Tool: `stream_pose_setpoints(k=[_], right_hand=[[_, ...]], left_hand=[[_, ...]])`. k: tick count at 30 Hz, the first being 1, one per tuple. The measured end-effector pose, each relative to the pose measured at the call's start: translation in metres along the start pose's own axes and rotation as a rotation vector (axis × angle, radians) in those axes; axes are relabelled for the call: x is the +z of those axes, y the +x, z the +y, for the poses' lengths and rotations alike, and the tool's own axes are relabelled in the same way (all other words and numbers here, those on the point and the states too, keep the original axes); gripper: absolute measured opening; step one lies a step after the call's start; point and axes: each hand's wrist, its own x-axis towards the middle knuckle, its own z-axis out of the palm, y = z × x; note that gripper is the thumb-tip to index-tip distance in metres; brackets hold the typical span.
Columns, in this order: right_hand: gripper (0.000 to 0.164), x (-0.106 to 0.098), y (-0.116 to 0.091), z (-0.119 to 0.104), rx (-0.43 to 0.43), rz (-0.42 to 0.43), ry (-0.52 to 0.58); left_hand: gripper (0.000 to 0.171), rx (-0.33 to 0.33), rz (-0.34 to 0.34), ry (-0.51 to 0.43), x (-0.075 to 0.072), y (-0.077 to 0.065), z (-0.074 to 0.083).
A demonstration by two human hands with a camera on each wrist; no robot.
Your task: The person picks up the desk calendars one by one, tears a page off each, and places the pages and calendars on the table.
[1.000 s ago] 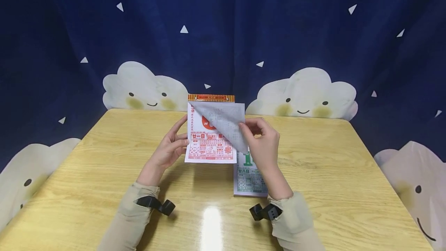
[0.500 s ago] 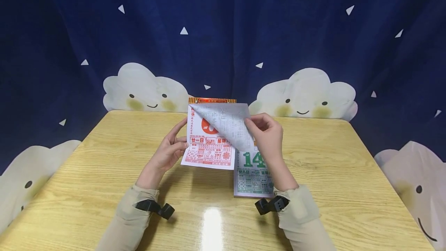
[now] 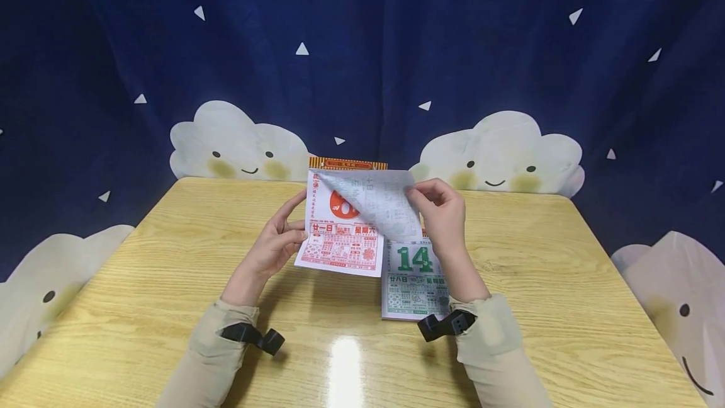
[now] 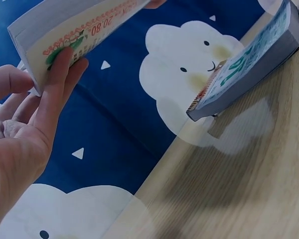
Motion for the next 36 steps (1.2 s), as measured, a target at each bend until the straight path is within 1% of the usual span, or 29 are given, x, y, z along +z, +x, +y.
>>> stream_pose_setpoints(k=[2,10,14,20,25,29,32,34,36], right_hand=[[0.003,0.001,0.0,0.0,0.011,-0.007,-0.007],[0.006,0.002,0.005,-0.01,0.043,-0.087,-0.058],[0.011,0.002,0.01,-0.016,0.038,-0.125,-0.087],[0.015,0.005,0.016,-0.021,0.006,-0.118,-0.136],[0.008,0.004,0.019,-0.021,0.003,-0.12,-0.137],[0.011,0.004,0.02,-0.022,0.027,-0.127,-0.125],[0.013,0.004,0.021,-0.024,0.053,-0.135,-0.116],[0.01,0.003,0.021,-0.024,0.071,-0.133,-0.093],[0.007,0.002,0.023,-0.025,0.09,-0.104,-0.046]], left_hand=[[0.077,-0.002,-0.002,0.011,0.0,0.0,0.0],[0.077,0.002,0.026,0.062,0.0,0.0,-0.002],[0.076,-0.009,0.038,0.105,0.0,0.001,-0.003],[0.075,-0.011,0.037,0.135,-0.001,0.0,-0.006],[0.076,-0.01,0.037,0.097,0.0,0.001,-0.009],[0.076,-0.005,0.043,0.046,0.002,0.001,-0.01],[0.076,0.003,0.046,0.026,0.003,0.001,-0.011],[0.076,0.003,0.043,0.016,0.003,0.001,-0.01],[0.076,0.002,0.044,0.001,0.002,0.001,-0.009]])
